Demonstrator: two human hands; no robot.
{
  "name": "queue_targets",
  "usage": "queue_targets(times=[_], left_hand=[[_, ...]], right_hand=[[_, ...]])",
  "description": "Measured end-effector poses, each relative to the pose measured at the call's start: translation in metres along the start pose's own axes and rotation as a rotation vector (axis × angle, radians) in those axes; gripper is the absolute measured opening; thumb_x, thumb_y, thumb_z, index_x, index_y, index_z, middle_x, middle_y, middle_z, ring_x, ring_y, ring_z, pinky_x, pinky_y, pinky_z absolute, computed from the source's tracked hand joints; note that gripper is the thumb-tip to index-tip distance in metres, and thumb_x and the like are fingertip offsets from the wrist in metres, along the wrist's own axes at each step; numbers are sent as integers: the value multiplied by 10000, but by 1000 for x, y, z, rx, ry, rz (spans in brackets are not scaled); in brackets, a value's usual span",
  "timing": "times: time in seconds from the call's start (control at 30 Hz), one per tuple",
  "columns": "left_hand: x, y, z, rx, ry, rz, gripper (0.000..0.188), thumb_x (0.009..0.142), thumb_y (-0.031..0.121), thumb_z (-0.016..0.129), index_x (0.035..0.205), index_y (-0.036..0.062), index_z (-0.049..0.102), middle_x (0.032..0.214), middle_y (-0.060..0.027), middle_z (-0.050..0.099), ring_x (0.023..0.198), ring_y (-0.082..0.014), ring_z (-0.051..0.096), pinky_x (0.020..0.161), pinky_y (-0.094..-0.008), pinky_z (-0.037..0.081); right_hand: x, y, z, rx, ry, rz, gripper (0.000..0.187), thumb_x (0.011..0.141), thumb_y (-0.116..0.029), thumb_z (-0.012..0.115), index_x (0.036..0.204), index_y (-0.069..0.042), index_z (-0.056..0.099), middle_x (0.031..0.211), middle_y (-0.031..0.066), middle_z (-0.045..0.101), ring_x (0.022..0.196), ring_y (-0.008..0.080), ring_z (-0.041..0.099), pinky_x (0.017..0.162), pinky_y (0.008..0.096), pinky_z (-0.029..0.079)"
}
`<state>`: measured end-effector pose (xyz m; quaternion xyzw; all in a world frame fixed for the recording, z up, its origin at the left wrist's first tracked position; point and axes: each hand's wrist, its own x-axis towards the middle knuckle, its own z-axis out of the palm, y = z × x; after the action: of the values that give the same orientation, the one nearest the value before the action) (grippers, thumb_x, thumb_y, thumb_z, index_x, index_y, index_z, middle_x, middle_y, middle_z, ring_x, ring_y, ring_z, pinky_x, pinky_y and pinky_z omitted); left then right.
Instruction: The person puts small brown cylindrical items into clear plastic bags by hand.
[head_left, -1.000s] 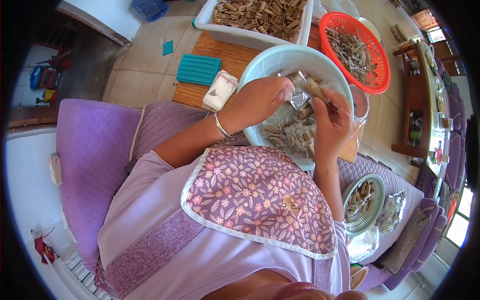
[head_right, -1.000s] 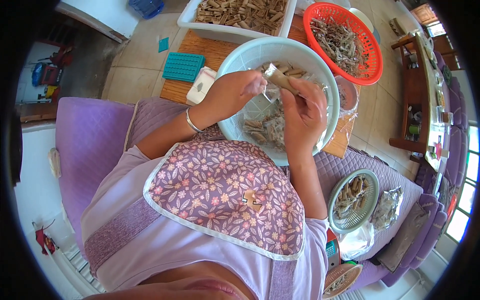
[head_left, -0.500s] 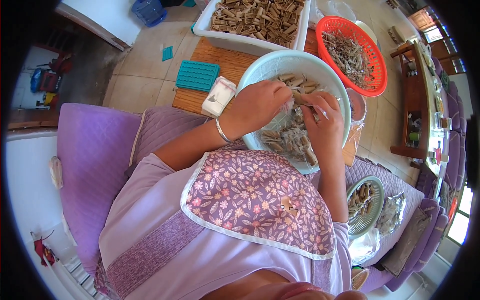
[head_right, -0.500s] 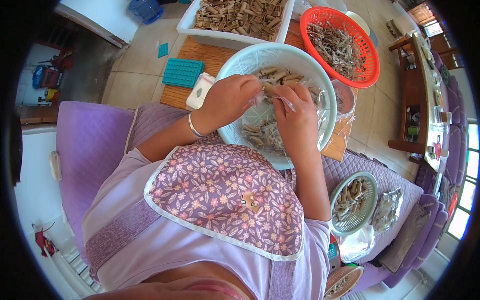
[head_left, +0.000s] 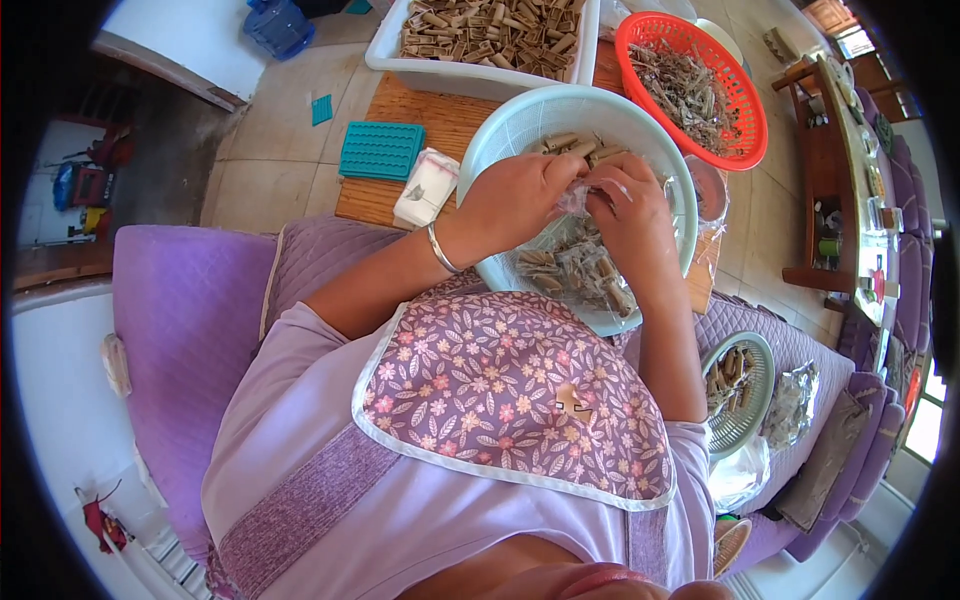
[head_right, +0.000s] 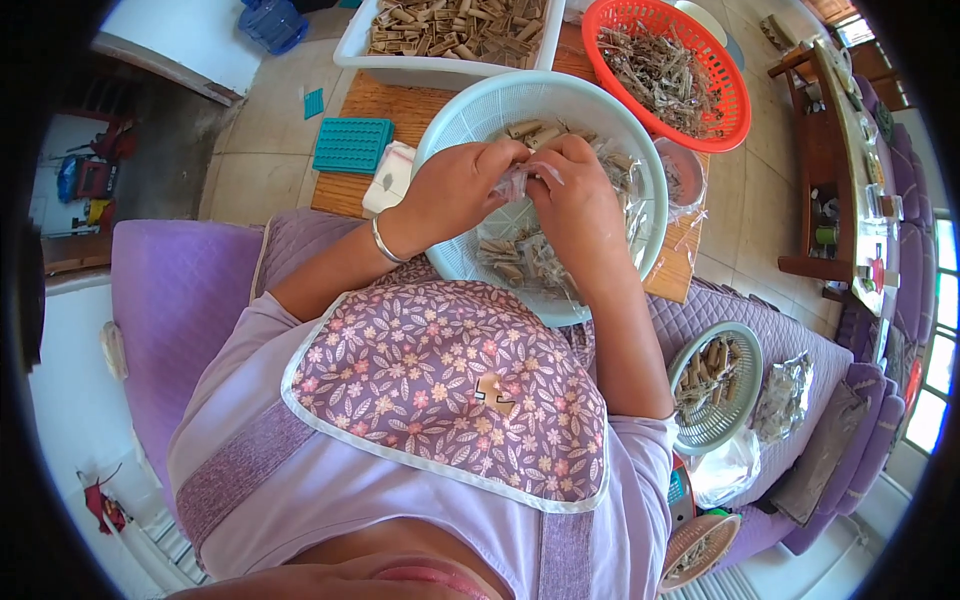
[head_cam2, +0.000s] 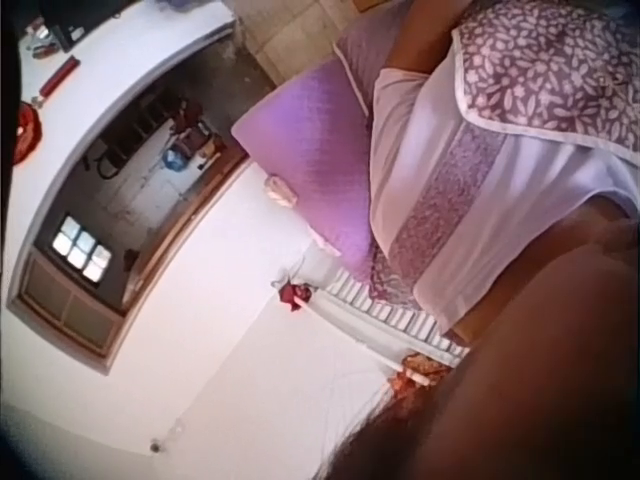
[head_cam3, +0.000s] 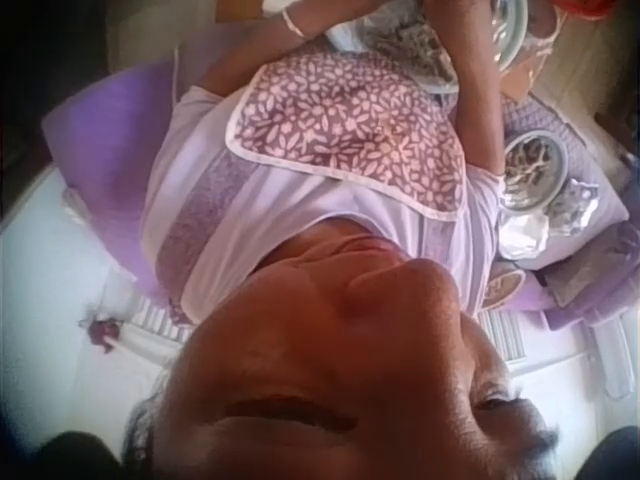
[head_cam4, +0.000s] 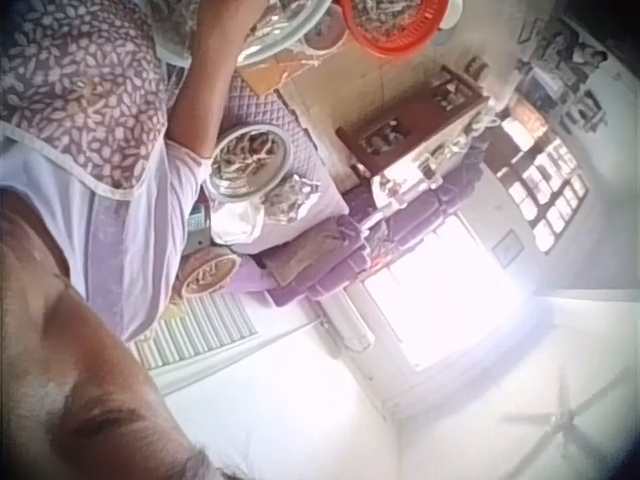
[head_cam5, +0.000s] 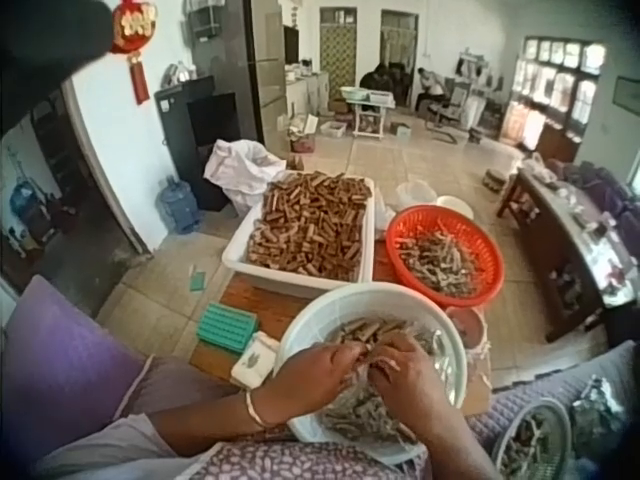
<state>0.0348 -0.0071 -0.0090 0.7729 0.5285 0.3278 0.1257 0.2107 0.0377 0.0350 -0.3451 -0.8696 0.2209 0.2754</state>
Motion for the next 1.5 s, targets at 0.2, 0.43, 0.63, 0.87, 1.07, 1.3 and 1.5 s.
queue_targets(times=[0.2,0.43,0.63,0.87,1.07,1.3,1.5], left_hand=[[8,-7,-5,-201,65,-68,504,724,114,779,1141,65,500,1007,-142,651,924,-326,653,745,-394,523],[10,-3,-3,-295,-14,-146,467,769,167,760,1153,70,513,924,-131,628,849,-299,650,718,-377,506],[4,9,-15,-315,19,-150,358,817,165,736,1104,56,552,845,-105,622,777,-210,629,697,-319,494],[11,7,-13,-485,-16,-265,299,896,262,673,1061,33,576,918,-122,673,849,-229,658,739,-337,501],[14,9,-16,-506,-116,-282,229,937,178,635,1075,13,556,934,-23,604,851,-72,536,732,-250,473],[13,10,-7,-858,-212,-357,213,928,207,632,1079,71,568,945,8,648,745,-47,560,552,-208,429],[18,26,-23,-966,-143,-437,223,941,254,608,1068,76,567,913,18,619,642,-33,500,500,-198,393]], right_hand=[[9,11,3,190,97,-31,137,769,14,654,906,9,651,946,150,624,899,314,608,814,380,504],[8,17,9,282,217,-39,143,741,42,682,869,-5,641,896,123,637,891,313,609,781,378,503],[0,6,2,248,144,-94,134,734,34,695,860,11,656,860,111,640,870,274,622,769,361,506],[-4,4,-3,222,183,-157,129,747,7,676,875,-8,673,863,125,660,838,314,618,744,390,504],[-15,2,-9,232,150,-95,180,767,10,666,939,-46,668,865,128,641,822,322,617,712,396,506],[-21,21,-9,66,58,-162,79,815,6,604,891,-13,599,888,161,619,868,359,590,763,433,486],[-23,26,-9,292,259,128,107,846,7,612,929,-3,546,872,150,584,789,297,596,712,373,480]])
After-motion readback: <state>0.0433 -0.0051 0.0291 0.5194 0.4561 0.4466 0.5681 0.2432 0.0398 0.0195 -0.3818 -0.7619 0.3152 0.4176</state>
